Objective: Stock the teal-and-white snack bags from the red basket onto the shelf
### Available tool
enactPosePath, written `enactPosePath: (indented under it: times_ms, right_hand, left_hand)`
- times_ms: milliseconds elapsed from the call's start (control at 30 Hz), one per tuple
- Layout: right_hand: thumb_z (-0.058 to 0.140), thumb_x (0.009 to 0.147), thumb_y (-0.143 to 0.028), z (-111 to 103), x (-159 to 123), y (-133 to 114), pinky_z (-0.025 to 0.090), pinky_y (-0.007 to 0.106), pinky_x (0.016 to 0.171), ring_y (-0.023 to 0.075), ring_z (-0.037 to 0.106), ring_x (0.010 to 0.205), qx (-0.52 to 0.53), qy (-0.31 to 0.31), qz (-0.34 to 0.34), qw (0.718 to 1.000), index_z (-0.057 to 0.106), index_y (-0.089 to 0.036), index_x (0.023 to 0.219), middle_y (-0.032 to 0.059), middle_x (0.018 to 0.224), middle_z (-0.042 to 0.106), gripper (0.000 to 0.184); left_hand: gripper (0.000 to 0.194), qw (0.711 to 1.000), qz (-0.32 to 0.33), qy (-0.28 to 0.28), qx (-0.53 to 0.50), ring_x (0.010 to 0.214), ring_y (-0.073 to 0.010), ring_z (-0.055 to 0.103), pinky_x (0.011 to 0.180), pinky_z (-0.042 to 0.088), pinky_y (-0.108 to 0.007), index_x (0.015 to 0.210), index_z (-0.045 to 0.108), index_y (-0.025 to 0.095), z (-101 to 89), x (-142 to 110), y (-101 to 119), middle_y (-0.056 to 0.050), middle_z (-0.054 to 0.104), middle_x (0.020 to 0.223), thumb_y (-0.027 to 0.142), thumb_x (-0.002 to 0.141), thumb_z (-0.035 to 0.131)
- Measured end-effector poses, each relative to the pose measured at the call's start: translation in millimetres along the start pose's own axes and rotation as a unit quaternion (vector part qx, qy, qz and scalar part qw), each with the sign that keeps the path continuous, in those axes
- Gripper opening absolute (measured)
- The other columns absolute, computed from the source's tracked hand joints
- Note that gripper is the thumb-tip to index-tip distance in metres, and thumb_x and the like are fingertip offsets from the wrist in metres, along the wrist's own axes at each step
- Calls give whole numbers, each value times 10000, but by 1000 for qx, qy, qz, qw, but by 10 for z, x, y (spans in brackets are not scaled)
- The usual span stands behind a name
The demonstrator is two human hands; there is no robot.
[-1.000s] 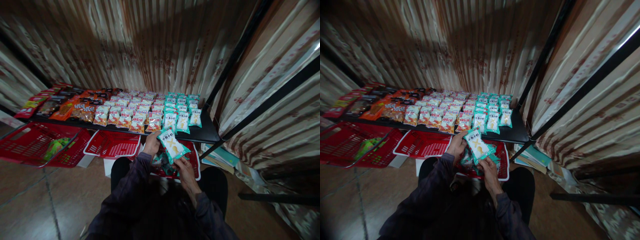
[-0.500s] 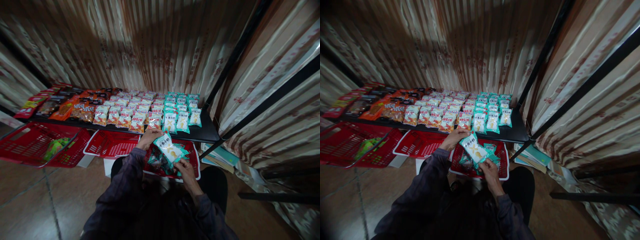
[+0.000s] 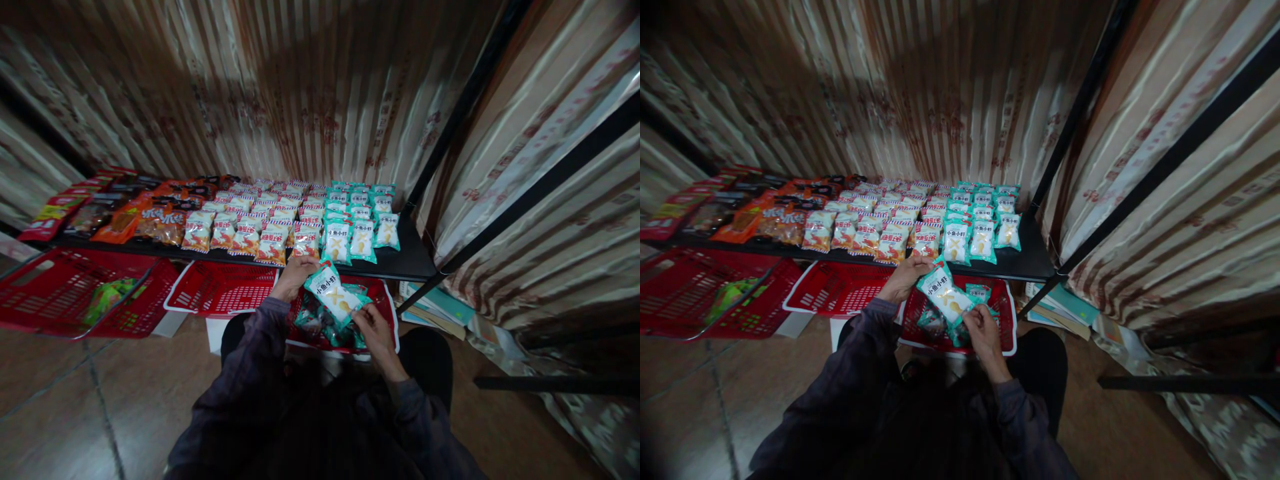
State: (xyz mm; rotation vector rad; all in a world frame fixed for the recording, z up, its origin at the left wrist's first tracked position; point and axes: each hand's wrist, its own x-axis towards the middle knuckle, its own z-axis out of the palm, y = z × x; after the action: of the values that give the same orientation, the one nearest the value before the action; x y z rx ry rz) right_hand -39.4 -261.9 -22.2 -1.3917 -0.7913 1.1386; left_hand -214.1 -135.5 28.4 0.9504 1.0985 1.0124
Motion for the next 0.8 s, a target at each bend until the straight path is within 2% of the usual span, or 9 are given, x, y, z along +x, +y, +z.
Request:
enactPosePath:
  times_ms: [167, 300, 467, 600, 800]
  right_hand:
    - [726, 616, -496, -28, 39, 36, 387, 225, 502, 106, 465, 522, 9, 8, -6, 1000, 510, -217, 611, -72, 523, 473, 353]
    - [728, 599, -493, -42, 39, 17, 365, 226, 476, 108, 467, 482, 7, 29, -17, 999, 512, -215, 562, -70, 466, 477, 354]
    - [757, 539, -483, -28, 29, -37, 378, 239, 457, 127, 505, 454, 16, 38, 1, 999, 553, -211, 558, -38, 454, 566, 340]
    - [747, 543, -435, -19, 6, -98, 385, 243, 464, 123, 504, 439, 21, 42, 1, 999, 572, -207, 549, -35, 451, 579, 288]
    - [737, 541, -404, -38, -26, -129, 391, 242, 470, 114, 494, 432, 13, 47, 3, 999, 568, -200, 518, -34, 439, 575, 266]
  left_hand:
    - [179, 1000, 4, -9, 2, 539, -102, 545, 563, 396, -217, 636, 649, 140, -9, 1, -42, 15, 631, 572, 191, 515, 770]
    - [160, 1000, 12, -12, 1, 541, -103, 531, 567, 386, -224, 613, 642, 142, -15, 0, -63, 17, 612, 566, 194, 514, 756]
    - [181, 1000, 8, 21, -21, 539, -104, 528, 568, 395, -230, 599, 629, 148, -22, -10, -106, 25, 607, 571, 187, 492, 770]
    - [211, 998, -6, 38, -53, 531, -94, 528, 575, 399, -219, 603, 624, 149, -42, -26, -167, 34, 610, 559, 163, 469, 787]
    - [318, 998, -21, -12, -66, 591, -109, 576, 625, 427, -231, 709, 691, 135, -60, -65, -149, 0, 670, 648, 241, 455, 850]
